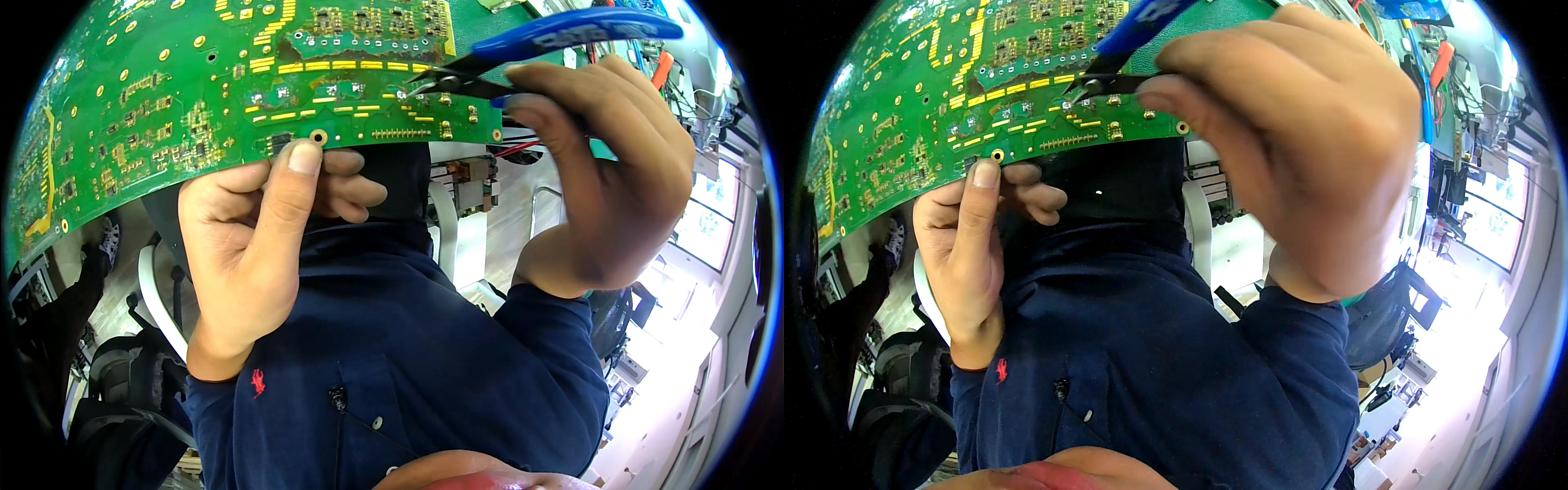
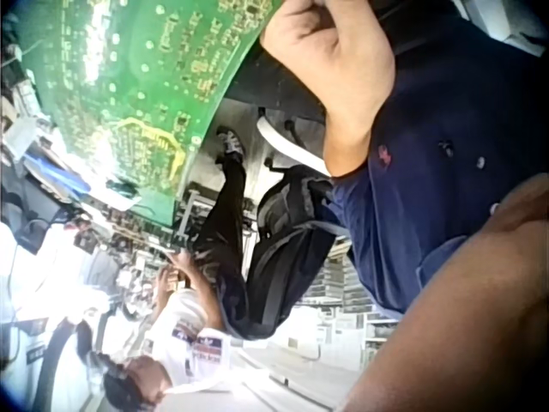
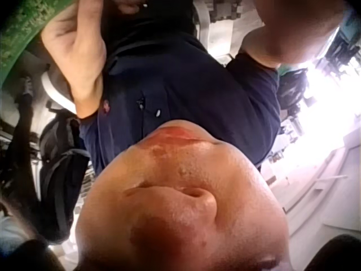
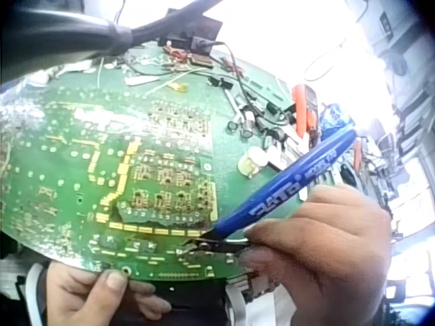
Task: The person solders components on a circuit board with a soldering iron and wire, then clips a component with pliers.
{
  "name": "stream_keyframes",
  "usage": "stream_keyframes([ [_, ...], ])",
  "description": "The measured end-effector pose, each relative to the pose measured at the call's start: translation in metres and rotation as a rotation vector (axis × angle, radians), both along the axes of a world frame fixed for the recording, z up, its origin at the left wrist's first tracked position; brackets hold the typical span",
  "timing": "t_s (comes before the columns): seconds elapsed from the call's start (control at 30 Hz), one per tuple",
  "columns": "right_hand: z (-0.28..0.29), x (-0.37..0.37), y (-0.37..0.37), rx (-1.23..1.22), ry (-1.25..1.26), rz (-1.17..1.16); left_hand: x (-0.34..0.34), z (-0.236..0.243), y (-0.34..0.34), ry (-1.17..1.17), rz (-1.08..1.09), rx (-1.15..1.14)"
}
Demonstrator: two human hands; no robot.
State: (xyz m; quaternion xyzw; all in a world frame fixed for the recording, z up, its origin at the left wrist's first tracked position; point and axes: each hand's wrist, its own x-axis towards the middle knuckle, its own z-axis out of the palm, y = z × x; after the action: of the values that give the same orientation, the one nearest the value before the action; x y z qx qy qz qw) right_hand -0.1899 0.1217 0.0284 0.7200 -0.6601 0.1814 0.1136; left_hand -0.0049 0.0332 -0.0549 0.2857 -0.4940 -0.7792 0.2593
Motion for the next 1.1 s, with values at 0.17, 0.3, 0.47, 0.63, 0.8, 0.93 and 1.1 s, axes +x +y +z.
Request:
stream_keyframes([
  [0.17,0.013,-0.019,0.012,0.082,-0.001,0.028,0.0,0.0,0.0,-0.015,-0.001,-0.013],
  [0.3,0.01,-0.021,0.016,0.095,0.039,0.014,0.0,-0.002,-0.001,-0.012,-0.007,-0.025],
  [0.47,-0.001,-0.005,0.009,-0.029,0.111,-0.087,-0.001,0.0,0.001,-0.019,0.003,-0.025],
  [0.63,0.004,-0.021,0.006,0.053,0.123,0.031,-0.001,0.002,0.001,-0.032,0.007,-0.03],
  [0.8,-0.009,-0.014,0.011,-0.042,-0.055,-0.019,0.0,0.001,0.0,-0.023,-0.011,-0.032],
  [0.93,0.014,-0.029,0.006,0.204,0.136,0.127,0.0,-0.002,0.001,-0.011,0.0,-0.029],
  [1.1,0.028,-0.027,-0.005,0.27,0.23,0.243,0.0,-0.001,0.0,-0.006,0.009,-0.017],
])
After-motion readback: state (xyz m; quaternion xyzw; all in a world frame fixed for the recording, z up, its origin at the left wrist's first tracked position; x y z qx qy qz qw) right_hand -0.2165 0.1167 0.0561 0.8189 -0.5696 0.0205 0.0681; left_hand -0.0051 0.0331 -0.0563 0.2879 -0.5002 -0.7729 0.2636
